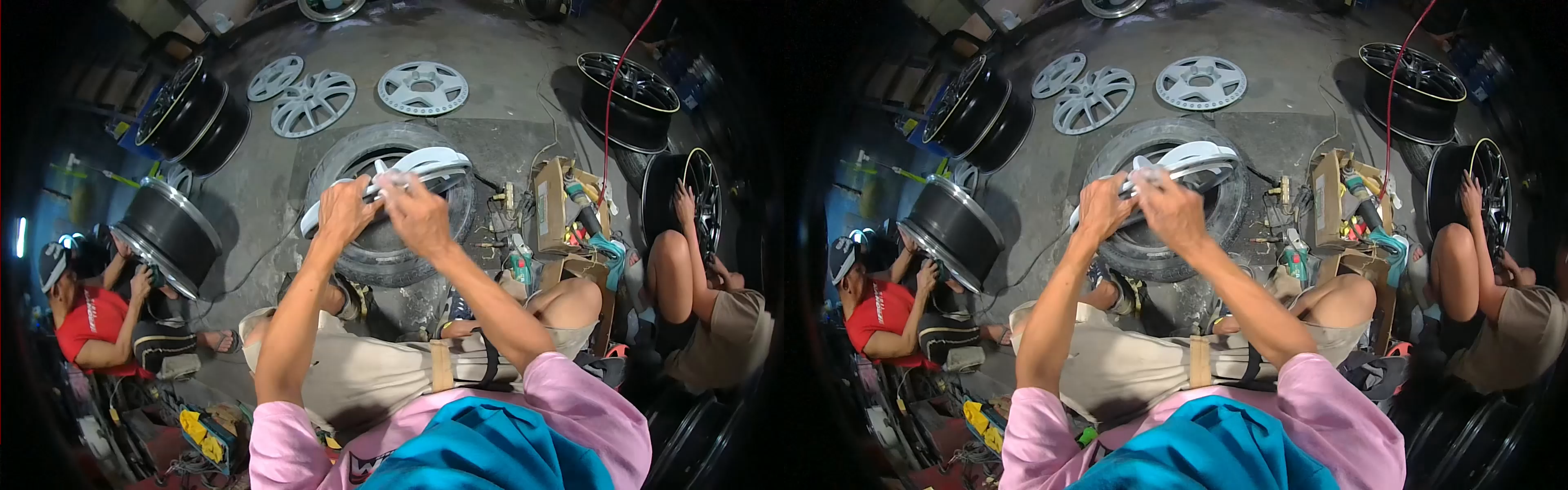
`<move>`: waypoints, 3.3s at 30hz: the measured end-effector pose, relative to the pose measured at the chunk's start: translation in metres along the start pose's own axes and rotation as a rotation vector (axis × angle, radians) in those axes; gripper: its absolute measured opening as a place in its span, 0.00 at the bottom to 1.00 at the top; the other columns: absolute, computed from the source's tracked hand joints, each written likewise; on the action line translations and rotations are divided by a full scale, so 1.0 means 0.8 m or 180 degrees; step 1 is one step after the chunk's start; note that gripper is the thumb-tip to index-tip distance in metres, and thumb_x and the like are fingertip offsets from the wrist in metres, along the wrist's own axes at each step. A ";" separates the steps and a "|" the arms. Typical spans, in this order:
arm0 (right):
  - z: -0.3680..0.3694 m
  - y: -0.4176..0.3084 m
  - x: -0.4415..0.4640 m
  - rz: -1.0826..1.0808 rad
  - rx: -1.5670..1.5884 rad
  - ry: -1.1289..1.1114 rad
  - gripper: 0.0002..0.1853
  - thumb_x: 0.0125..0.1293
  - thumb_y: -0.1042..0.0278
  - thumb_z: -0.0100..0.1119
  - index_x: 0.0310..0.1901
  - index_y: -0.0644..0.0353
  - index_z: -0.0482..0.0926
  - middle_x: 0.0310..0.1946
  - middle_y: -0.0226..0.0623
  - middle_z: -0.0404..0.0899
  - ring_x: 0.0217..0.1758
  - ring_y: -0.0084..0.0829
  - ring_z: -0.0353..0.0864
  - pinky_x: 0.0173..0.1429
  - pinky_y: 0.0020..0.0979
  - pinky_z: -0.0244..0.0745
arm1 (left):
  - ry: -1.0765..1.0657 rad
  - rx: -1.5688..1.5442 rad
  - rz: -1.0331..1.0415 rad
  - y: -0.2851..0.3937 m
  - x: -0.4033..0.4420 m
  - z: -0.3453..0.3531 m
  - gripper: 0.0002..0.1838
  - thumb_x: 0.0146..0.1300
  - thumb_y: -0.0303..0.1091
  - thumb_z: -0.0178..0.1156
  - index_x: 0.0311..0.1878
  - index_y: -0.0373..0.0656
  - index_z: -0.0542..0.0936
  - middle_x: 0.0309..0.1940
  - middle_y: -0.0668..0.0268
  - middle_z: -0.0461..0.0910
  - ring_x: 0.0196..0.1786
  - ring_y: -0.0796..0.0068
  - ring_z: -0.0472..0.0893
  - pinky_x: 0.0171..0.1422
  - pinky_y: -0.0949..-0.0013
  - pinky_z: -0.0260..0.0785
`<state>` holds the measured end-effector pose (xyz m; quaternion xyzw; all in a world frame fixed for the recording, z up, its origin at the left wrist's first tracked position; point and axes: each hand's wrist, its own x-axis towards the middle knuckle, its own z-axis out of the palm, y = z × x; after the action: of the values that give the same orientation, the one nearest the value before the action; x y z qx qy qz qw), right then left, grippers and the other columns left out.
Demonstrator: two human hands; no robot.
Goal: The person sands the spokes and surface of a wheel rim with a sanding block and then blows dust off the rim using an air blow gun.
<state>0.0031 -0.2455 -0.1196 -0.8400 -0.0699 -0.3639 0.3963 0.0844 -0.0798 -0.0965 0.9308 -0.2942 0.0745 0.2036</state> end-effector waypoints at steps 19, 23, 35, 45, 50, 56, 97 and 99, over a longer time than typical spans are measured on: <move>-0.025 0.172 -0.029 0.1497 -0.0031 0.0787 0.17 0.82 0.60 0.58 0.60 0.58 0.89 0.49 0.33 0.85 0.39 0.24 0.83 0.36 0.28 0.79 | 0.0102 0.0037 -0.0040 0.001 0.005 0.006 0.19 0.57 0.46 0.78 0.38 0.40 0.83 0.29 0.49 0.86 0.35 0.41 0.86 0.41 0.46 0.76; -0.024 0.172 -0.021 0.1665 0.0449 0.0784 0.16 0.81 0.61 0.60 0.60 0.59 0.89 0.48 0.34 0.85 0.40 0.25 0.83 0.38 0.28 0.80 | 0.0261 -0.0001 -0.0001 0.003 0.006 0.005 0.19 0.57 0.47 0.78 0.36 0.42 0.84 0.28 0.49 0.86 0.35 0.42 0.86 0.40 0.46 0.76; -0.043 0.268 -0.058 0.2440 -0.0062 0.0245 0.17 0.76 0.55 0.62 0.50 0.58 0.92 0.38 0.44 0.88 0.43 0.42 0.88 0.51 0.40 0.78 | 0.0399 0.0002 0.0188 0.039 -0.046 0.017 0.28 0.60 0.61 0.76 0.32 0.42 0.83 0.23 0.56 0.83 0.26 0.52 0.83 0.34 0.55 0.74; -0.052 0.324 -0.045 0.2948 -0.0249 -0.0770 0.21 0.73 0.54 0.64 0.51 0.67 0.91 0.42 0.39 0.92 0.47 0.26 0.85 0.53 0.32 0.76 | 0.2006 -0.0178 -0.0839 0.008 -0.089 0.056 0.18 0.79 0.41 0.52 0.42 0.38 0.84 0.50 0.53 0.83 0.59 0.51 0.76 0.66 0.50 0.63; -0.080 0.272 -0.089 0.2732 -0.0354 -0.0551 0.23 0.72 0.50 0.65 0.40 0.68 0.87 0.29 0.45 0.84 0.35 0.30 0.82 0.48 0.37 0.75 | 0.2716 -0.2251 -0.3306 -0.086 -0.156 0.149 0.31 0.85 0.54 0.43 0.61 0.33 0.82 0.59 0.50 0.82 0.63 0.52 0.79 0.72 0.51 0.67; -0.081 0.289 -0.186 0.2830 0.0292 -0.0012 0.23 0.75 0.55 0.66 0.34 0.72 0.85 0.25 0.28 0.79 0.31 0.22 0.72 0.39 0.35 0.69 | 0.1421 -0.6357 -0.4113 -0.155 -0.283 0.257 0.39 0.81 0.71 0.33 0.52 0.46 0.82 0.32 0.64 0.82 0.28 0.68 0.80 0.33 0.66 0.82; -0.040 0.127 -0.139 0.1776 0.0323 -0.0705 0.13 0.75 0.61 0.65 0.43 0.63 0.91 0.34 0.46 0.89 0.39 0.42 0.88 0.48 0.39 0.81 | 0.1199 -0.1989 -0.2058 0.080 -0.186 -0.167 0.17 0.67 0.40 0.77 0.40 0.37 0.81 0.31 0.71 0.81 0.35 0.84 0.74 0.40 0.74 0.69; -0.066 0.061 -0.049 0.0939 0.0538 -0.0233 0.11 0.76 0.66 0.64 0.51 0.61 0.91 0.42 0.44 0.89 0.43 0.38 0.88 0.50 0.35 0.80 | 0.1213 -0.1819 -0.1875 0.079 -0.181 -0.163 0.19 0.65 0.41 0.79 0.39 0.36 0.81 0.31 0.69 0.83 0.34 0.83 0.76 0.39 0.72 0.72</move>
<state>-0.0346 -0.3094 -0.1533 -0.8175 0.0094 -0.2638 0.5119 -0.0730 0.0031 0.0054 0.8509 0.0173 0.0992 0.5155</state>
